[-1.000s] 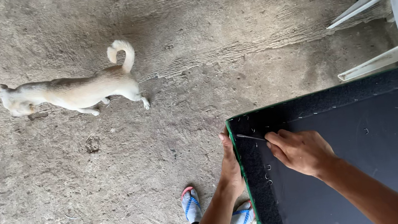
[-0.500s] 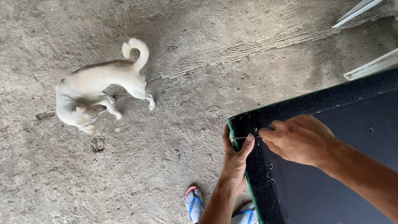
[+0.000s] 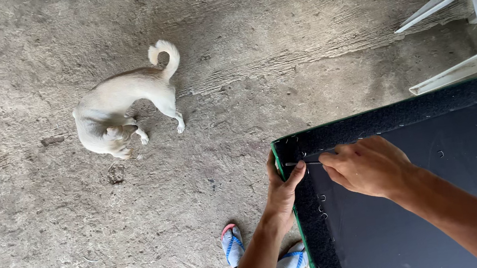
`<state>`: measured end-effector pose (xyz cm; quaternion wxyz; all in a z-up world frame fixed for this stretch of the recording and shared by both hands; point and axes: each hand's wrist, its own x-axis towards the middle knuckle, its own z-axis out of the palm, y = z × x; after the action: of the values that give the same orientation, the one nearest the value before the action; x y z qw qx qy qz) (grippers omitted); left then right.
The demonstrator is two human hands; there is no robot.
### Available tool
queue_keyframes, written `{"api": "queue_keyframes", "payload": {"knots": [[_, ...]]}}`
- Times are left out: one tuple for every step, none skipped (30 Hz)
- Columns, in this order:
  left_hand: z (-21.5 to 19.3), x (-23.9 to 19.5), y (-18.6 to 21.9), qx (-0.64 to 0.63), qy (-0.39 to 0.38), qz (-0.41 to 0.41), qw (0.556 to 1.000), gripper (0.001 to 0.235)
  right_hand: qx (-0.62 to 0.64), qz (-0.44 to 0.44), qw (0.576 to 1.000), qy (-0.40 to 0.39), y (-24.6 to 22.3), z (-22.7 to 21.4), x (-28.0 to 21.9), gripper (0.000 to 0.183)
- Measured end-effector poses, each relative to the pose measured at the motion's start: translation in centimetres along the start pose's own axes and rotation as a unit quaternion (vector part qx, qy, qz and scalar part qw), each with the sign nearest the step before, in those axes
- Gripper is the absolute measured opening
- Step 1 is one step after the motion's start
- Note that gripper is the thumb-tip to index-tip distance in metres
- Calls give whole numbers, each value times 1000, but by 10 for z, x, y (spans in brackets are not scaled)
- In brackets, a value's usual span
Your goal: The person uses a small metal tool to pry and remove metal staples from the black fabric border of a large rectangular board. The person works along the edge, pulling out staples one by one.
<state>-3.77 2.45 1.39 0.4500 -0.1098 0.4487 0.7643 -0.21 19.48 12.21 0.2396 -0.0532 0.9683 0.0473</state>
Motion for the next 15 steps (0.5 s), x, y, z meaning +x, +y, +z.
{"api": "queue_keyframes", "payload": {"knots": [[1,0,0,-6,-4,4,1000,122,7,1,1000,4,0,0,-1,21],[1,-1,1,-9,-4,-1,1000,122,4,-4,1000,16,0,0,0,21],[1,-1,1,-12,-3,-6,1000,121,1,-9,1000,29,-1,0,1,22],[0,-2,3,-14,-2,-11,1000,121,-2,-14,999,42,-2,1,2,22],[0,-3,4,-12,5,-19,1000,119,-6,-9,1000,26,-3,2,5,22],[0,-3,5,-10,13,-28,999,117,-10,-4,1000,11,-4,4,8,23],[-1,-4,7,-8,21,-37,999,116,-14,0,1000,-5,-4,6,11,24],[-1,-5,7,-22,15,-34,999,115,38,14,999,-22,-4,10,12,23],[-2,-6,7,-36,9,-31,999,114,91,28,995,-38,-3,15,14,22],[-2,-7,8,-49,2,-28,998,114,143,43,987,-53,-1,20,14,22],[-2,-8,8,-53,-5,-16,998,113,192,44,979,-59,0,26,15,22],[-2,-8,8,-56,-12,-3,998,113,241,46,967,-63,-1,34,14,23],[-2,-7,7,-60,-19,10,998,113,289,47,954,-66,-3,43,12,24],[-2,-7,6,-56,-16,11,998,114,255,53,966,0,-7,52,9,23],[-2,-6,5,-52,-14,12,998,115,219,59,972,67,-12,61,5,24]]}}
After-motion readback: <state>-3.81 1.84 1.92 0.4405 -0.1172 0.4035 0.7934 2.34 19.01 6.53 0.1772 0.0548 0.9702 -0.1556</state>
